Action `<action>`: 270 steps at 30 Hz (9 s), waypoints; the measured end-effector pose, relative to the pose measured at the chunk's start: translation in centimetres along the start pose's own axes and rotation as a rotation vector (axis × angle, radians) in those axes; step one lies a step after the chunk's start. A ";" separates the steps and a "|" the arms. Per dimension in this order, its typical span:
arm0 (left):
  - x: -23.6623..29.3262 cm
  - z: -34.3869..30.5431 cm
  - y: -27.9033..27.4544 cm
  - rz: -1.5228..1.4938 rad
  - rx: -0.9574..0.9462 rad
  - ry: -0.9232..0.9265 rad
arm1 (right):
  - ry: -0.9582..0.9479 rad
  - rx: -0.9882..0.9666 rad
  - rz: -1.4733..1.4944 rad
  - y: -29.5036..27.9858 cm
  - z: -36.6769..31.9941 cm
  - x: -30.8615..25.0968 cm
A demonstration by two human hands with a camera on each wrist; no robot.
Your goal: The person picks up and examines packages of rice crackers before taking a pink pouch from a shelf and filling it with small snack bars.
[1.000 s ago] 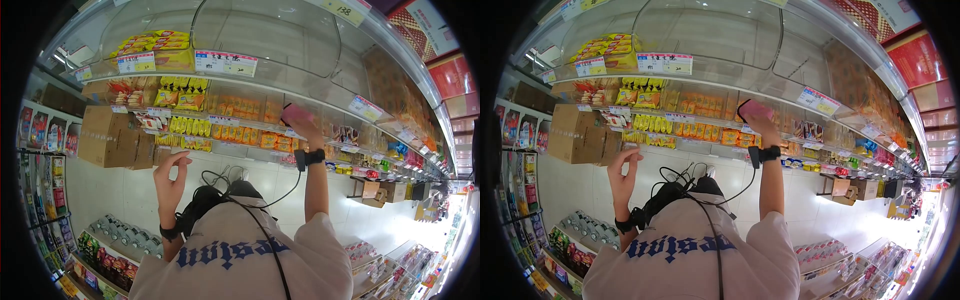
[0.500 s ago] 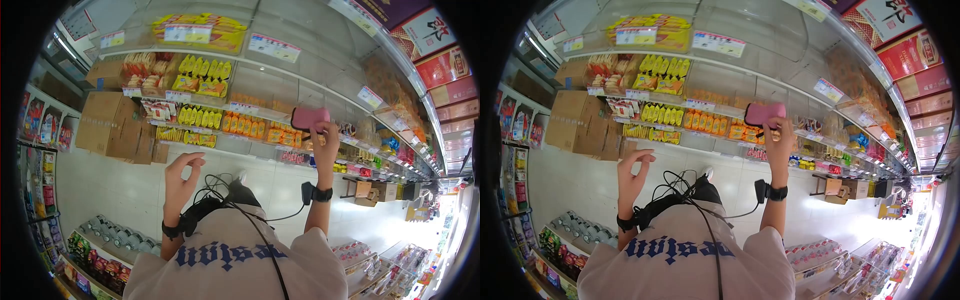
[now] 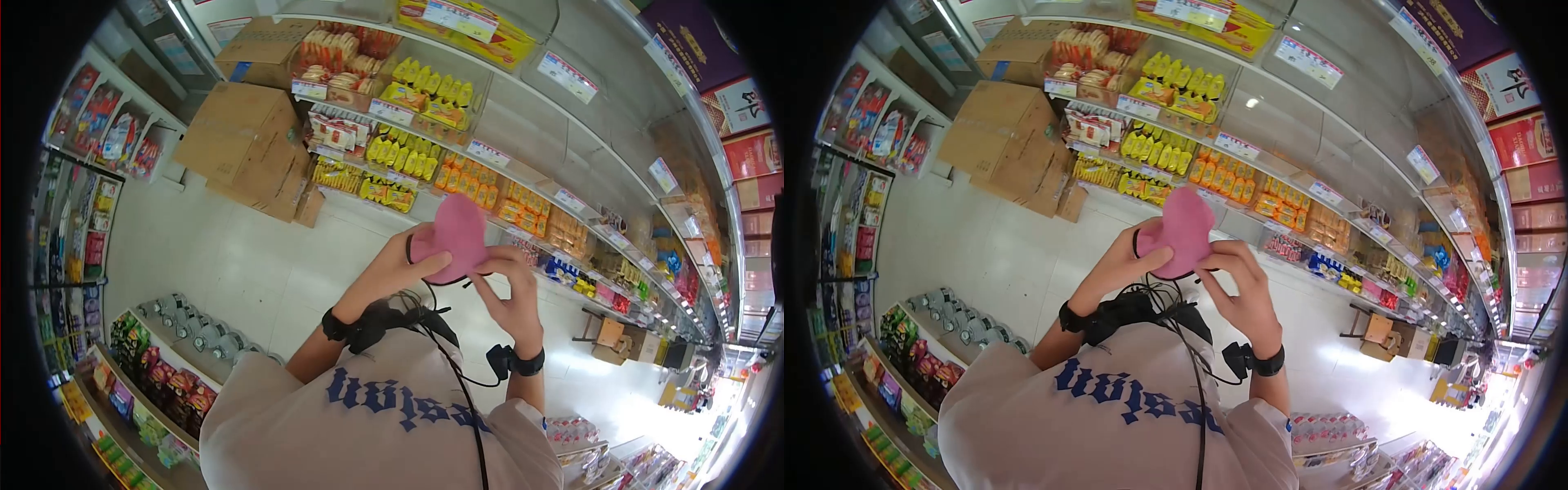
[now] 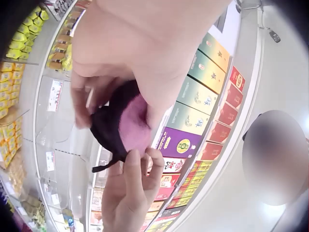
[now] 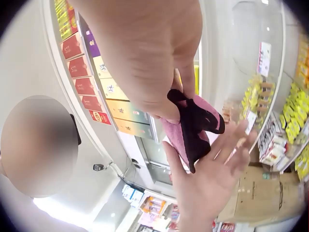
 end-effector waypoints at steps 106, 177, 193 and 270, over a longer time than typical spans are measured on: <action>3.3 -2.3 9.3 0.349 -0.086 0.382 | 0.225 0.019 0.031 -6.5 -4.0 4.3; 2.3 -0.9 4.4 0.255 0.060 0.143 | -0.036 -0.011 0.028 -1.3 -2.8 -1.2; 3.4 -1.9 13.3 0.507 -0.269 0.421 | 0.403 -0.048 0.165 -8.4 -7.1 6.7; -12.8 -20.9 54.9 0.386 -0.994 -0.052 | 0.737 0.759 0.238 -41.3 -44.6 6.6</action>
Point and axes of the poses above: each hand's wrist, its own z-axis towards the middle knuckle, its own y-axis out of the palm, x = y × z, the point moved 10 cm from there along z, towards the middle knuckle, and after that the axes turned 13 degrees about x, right-handed, at the moved point
